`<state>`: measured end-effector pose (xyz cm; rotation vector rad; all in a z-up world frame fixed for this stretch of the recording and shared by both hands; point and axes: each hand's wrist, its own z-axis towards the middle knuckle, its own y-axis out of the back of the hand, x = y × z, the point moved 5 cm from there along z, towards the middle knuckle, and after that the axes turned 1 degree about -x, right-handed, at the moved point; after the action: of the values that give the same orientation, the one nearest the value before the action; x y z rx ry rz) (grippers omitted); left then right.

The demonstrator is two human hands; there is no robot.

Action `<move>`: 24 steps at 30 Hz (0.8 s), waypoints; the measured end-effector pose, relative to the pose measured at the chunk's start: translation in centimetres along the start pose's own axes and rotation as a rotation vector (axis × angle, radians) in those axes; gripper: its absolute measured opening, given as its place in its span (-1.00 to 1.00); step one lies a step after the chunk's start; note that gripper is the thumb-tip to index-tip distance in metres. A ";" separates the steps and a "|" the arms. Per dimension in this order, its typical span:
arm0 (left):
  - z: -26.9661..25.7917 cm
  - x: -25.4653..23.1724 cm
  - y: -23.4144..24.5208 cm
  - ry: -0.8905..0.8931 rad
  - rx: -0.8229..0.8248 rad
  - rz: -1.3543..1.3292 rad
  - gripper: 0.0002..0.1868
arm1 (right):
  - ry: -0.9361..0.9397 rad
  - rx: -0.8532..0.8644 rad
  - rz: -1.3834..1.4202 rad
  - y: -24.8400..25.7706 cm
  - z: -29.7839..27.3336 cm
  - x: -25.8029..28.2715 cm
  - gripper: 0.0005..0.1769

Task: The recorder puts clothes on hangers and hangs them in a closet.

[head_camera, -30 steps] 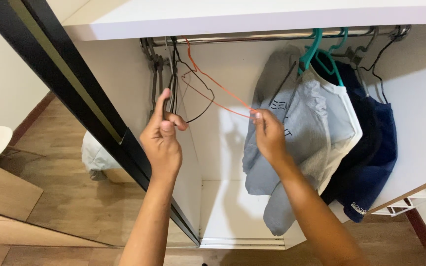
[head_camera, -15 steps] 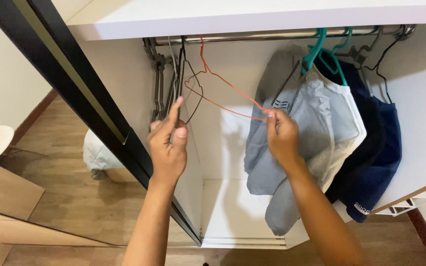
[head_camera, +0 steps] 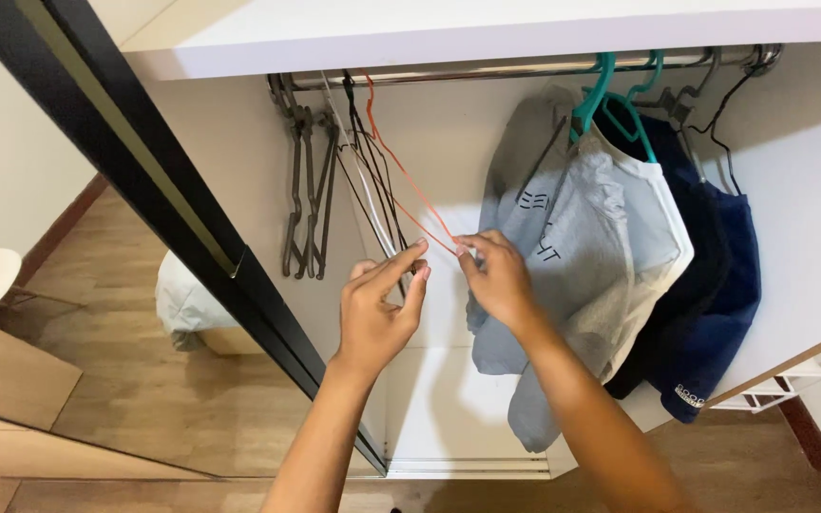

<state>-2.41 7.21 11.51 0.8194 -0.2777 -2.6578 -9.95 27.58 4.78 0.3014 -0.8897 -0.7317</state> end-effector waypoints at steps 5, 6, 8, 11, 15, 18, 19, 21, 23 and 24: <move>0.8 -2.5 2.2 -0.092 -0.028 0.141 -0.71 | 0.268 -0.301 -0.159 3.0 -0.1 6.5 -0.64; 0.8 -3.4 2.6 -0.157 -0.039 0.161 -0.71 | 0.345 -0.396 -0.168 3.7 -0.3 8.1 -0.63; 1.0 -3.1 2.4 -0.083 0.023 0.148 -0.71 | 0.248 -0.268 0.061 2.3 1.0 7.6 -0.65; 0.0 -1.7 1.3 -0.061 0.099 0.136 -0.75 | -0.008 0.073 0.496 -1.2 3.2 6.7 -0.62; -0.7 -0.6 0.7 -0.195 0.168 0.167 -0.78 | -0.256 0.401 0.769 -5.0 3.9 6.1 -0.45; -0.8 0.1 1.2 -0.151 0.058 0.141 -0.85 | -0.229 0.348 0.774 -6.7 4.2 3.0 -0.40; -0.4 0.4 1.2 -0.151 0.057 0.141 -0.85 | -0.229 0.349 0.774 -6.7 4.2 2.8 -0.40; 0.6 2.0 1.8 0.051 -0.122 0.056 -0.83 | -0.270 0.291 0.792 -6.2 4.3 2.1 -0.43; 3.0 2.2 1.6 0.071 -0.138 0.167 -0.83 | -0.252 0.269 0.728 -5.5 4.5 1.4 -0.44; 4.0 2.4 1.7 0.097 -0.154 0.286 -0.82 | -0.238 0.256 0.669 -5.2 4.5 1.1 -0.46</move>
<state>-6.09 5.06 14.08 0.7911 -0.1500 -2.3339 -15.42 23.28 5.45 0.1252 -1.2264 -0.0303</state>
